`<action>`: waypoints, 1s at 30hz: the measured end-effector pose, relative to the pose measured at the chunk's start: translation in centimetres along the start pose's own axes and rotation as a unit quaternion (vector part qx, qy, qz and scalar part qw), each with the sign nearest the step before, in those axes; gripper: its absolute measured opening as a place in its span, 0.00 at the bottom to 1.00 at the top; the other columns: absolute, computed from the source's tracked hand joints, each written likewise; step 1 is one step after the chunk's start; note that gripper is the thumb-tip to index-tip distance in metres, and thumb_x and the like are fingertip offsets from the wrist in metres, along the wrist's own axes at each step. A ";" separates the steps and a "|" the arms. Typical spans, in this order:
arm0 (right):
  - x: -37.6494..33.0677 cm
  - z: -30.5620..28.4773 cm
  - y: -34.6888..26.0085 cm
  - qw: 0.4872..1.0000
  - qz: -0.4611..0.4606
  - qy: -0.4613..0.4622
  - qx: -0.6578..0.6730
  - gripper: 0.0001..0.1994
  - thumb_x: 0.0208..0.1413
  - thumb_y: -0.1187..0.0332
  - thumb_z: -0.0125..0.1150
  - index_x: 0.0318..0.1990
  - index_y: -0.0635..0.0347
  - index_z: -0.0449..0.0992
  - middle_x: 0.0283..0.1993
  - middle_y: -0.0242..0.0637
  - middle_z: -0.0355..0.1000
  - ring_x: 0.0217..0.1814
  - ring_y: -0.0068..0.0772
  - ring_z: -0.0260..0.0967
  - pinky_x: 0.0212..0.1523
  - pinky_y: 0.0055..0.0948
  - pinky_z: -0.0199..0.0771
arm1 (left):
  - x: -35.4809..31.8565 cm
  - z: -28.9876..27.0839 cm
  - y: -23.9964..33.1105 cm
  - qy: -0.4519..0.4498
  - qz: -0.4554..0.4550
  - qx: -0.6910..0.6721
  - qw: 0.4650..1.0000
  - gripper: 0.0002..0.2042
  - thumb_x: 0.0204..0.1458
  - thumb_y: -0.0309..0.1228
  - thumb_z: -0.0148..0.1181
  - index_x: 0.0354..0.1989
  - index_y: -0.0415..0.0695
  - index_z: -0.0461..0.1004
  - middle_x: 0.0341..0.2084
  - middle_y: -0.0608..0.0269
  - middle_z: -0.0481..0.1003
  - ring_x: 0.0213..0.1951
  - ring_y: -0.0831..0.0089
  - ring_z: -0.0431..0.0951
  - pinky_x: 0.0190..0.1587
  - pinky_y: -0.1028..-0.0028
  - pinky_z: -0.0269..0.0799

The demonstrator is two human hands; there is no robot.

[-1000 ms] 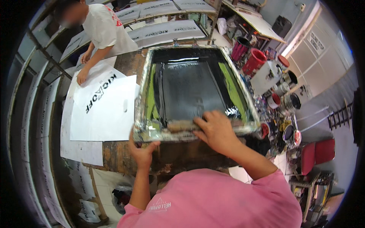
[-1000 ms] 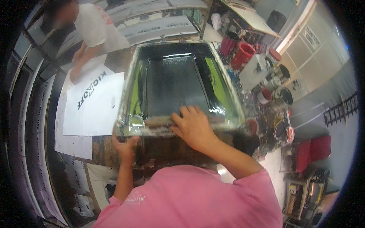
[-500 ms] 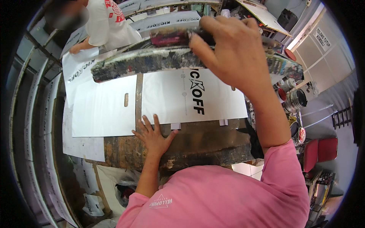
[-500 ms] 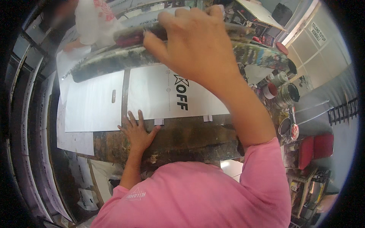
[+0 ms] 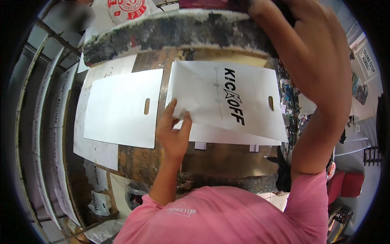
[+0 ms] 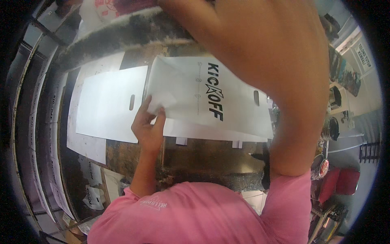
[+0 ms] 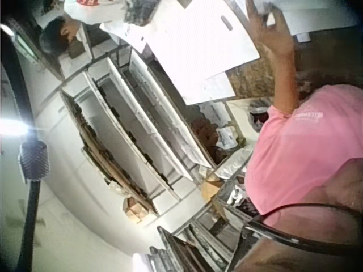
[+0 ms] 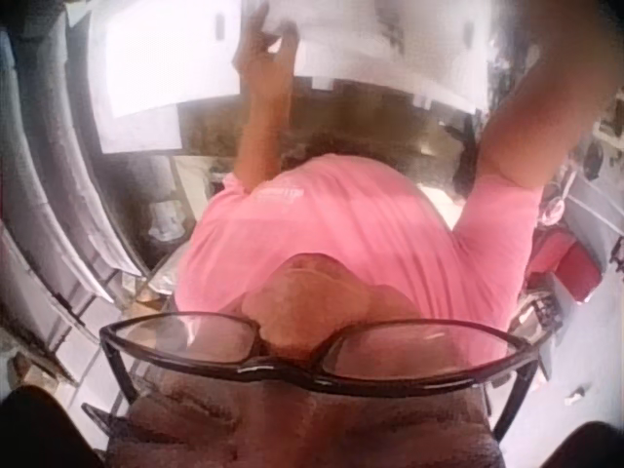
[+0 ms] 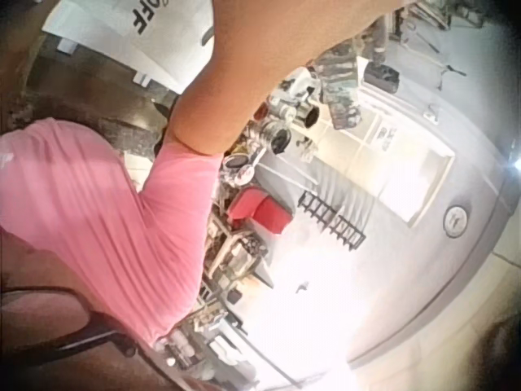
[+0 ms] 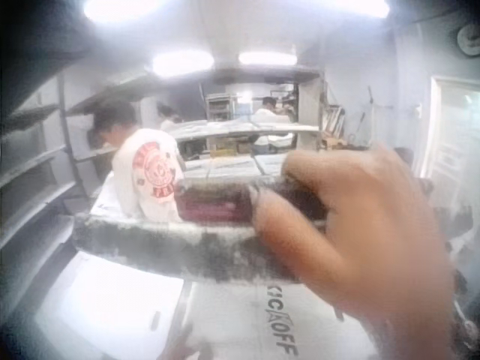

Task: The person is screen printing black logos onto white plastic bags by placing them one by one on a flat surface, lowering a screen over them, and dragging ink across the screen with a squeegee.

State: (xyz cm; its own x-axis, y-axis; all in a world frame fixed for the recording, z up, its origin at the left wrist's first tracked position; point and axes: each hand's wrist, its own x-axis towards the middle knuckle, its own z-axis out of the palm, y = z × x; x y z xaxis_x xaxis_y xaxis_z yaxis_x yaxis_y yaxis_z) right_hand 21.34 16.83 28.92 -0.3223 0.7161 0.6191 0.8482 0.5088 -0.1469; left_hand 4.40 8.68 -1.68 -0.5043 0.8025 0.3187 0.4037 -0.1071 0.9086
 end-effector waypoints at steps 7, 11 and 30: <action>-1.7 1.7 3.9 0.994 -0.089 0.041 -0.045 0.18 0.63 0.54 0.61 0.44 0.63 0.82 0.36 0.47 0.79 0.38 0.52 0.74 0.47 0.45 0.69 | 2.4 -8.1 -4.8 0.061 -0.133 -0.062 0.987 0.31 0.55 0.17 0.63 0.71 0.34 0.72 0.29 0.69 0.77 0.22 0.88 0.63 0.26 0.81 0.61; -4.3 2.9 6.0 0.987 -0.123 0.073 -0.070 0.20 0.64 0.54 0.61 0.51 0.62 0.83 0.43 0.51 0.81 0.44 0.58 0.76 0.54 0.45 0.70 | 6.3 -16.8 -11.6 0.043 -0.115 -0.034 0.992 0.36 0.47 0.19 0.63 0.71 0.32 0.70 0.51 0.51 0.81 0.22 0.85 0.70 0.27 0.80 0.69; -20.3 7.2 7.1 0.919 -0.100 -0.371 0.083 0.26 0.60 0.67 0.68 0.67 0.57 0.75 0.56 0.51 0.77 0.58 0.59 0.73 0.60 0.50 0.72 | -4.9 -11.4 0.0 -0.197 -0.177 -0.175 0.948 0.51 0.35 0.27 0.90 0.72 0.36 0.67 0.56 0.54 0.80 0.58 0.69 0.80 0.59 0.67 0.77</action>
State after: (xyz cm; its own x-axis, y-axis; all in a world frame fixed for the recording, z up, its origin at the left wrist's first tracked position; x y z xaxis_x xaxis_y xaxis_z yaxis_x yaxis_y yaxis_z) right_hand 30.87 9.30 9.75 -0.7158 0.6971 -0.0416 0.6841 0.6881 -0.2420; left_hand -1.82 -1.89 -0.18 -0.2081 0.9743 -0.0868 -0.0499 0.0780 0.9957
